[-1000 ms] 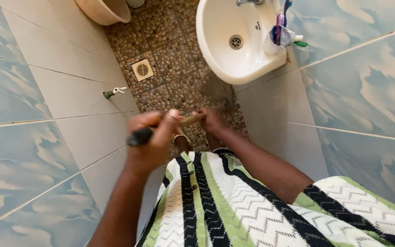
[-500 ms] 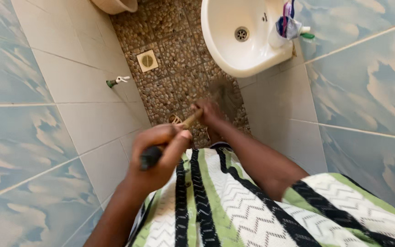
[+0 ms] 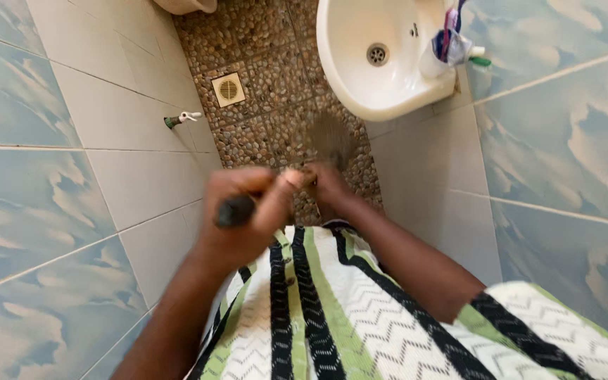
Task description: The person mops the bathroom floor using a mop.
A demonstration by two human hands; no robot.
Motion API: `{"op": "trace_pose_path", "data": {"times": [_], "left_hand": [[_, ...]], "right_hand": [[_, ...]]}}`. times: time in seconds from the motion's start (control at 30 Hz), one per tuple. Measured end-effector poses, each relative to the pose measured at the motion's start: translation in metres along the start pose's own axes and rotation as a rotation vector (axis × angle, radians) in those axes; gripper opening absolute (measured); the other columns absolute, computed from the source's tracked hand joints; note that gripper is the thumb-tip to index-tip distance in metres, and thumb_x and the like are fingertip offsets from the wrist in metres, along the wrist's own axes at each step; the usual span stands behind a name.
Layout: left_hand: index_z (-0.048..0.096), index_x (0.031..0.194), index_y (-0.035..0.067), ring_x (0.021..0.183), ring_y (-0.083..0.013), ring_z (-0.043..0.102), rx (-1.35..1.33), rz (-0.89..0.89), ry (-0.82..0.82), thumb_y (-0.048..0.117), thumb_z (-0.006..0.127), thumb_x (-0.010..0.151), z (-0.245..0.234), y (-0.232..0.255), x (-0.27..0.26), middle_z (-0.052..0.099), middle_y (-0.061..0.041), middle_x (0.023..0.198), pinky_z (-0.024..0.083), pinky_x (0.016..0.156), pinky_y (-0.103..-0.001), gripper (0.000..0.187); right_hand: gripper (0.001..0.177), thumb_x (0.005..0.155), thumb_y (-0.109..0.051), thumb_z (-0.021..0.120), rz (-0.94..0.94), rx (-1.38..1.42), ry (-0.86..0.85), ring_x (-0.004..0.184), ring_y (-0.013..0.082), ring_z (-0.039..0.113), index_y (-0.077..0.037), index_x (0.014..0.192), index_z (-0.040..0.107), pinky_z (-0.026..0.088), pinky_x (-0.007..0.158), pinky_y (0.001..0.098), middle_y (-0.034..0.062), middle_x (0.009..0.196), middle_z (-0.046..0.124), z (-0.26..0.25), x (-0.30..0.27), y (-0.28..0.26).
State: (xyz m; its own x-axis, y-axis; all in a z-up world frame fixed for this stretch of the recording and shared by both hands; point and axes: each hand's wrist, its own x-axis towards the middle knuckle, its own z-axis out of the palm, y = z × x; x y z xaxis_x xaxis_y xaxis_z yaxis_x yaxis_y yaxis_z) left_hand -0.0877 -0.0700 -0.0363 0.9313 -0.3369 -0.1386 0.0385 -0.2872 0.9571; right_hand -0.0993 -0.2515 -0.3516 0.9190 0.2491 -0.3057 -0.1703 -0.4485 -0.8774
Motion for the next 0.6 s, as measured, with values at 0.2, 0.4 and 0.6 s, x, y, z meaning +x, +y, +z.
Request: {"op": "trace_pose_path", "data": {"times": [0.2, 0.4, 0.6], "left_hand": [[0.058, 0.065, 0.008, 0.05, -0.0057, 0.055, -0.086, 0.052, 0.193, 0.015, 0.067, 0.1, -0.008, -0.004, 0.003, 0.062, 0.001, 0.061, 0.042, 0.042, -0.026, 0.037], [0.051, 0.067, 0.008, 0.056, -0.0134, 0.051, 0.026, 0.205, 0.055, 0.012, 0.067, 0.099, 0.027, -0.019, -0.025, 0.052, -0.002, 0.063, 0.043, 0.053, -0.032, 0.036], [0.044, 0.066, 0.006, 0.059, -0.0205, 0.045, 0.132, 0.295, 0.02, 0.009, 0.07, 0.096, 0.03, -0.051, -0.004, 0.043, -0.007, 0.064, 0.038, 0.057, -0.038, 0.04]], "right_hand": [[0.01, 0.088, -0.028, 0.069, 0.249, -0.399, -0.082, 0.082, 0.0273, 0.071, -0.023, 0.094, 0.075, 0.056, 0.076, 0.0477, 0.004, 0.093, 0.074, 0.004, 0.012, -0.017], [0.032, 0.096, -0.046, 0.067, 0.154, -0.478, 0.069, 0.086, 0.0284, 0.068, -0.016, 0.089, 0.075, 0.053, 0.072, 0.0482, 0.0111, 0.094, 0.073, 0.005, 0.065, 0.003], [0.03, 0.087, -0.035, 0.067, -0.167, -0.534, 0.072, 0.084, 0.0281, 0.068, -0.006, 0.086, 0.072, 0.054, 0.073, 0.0441, 0.0151, 0.097, 0.073, -0.013, 0.118, -0.009]]}}
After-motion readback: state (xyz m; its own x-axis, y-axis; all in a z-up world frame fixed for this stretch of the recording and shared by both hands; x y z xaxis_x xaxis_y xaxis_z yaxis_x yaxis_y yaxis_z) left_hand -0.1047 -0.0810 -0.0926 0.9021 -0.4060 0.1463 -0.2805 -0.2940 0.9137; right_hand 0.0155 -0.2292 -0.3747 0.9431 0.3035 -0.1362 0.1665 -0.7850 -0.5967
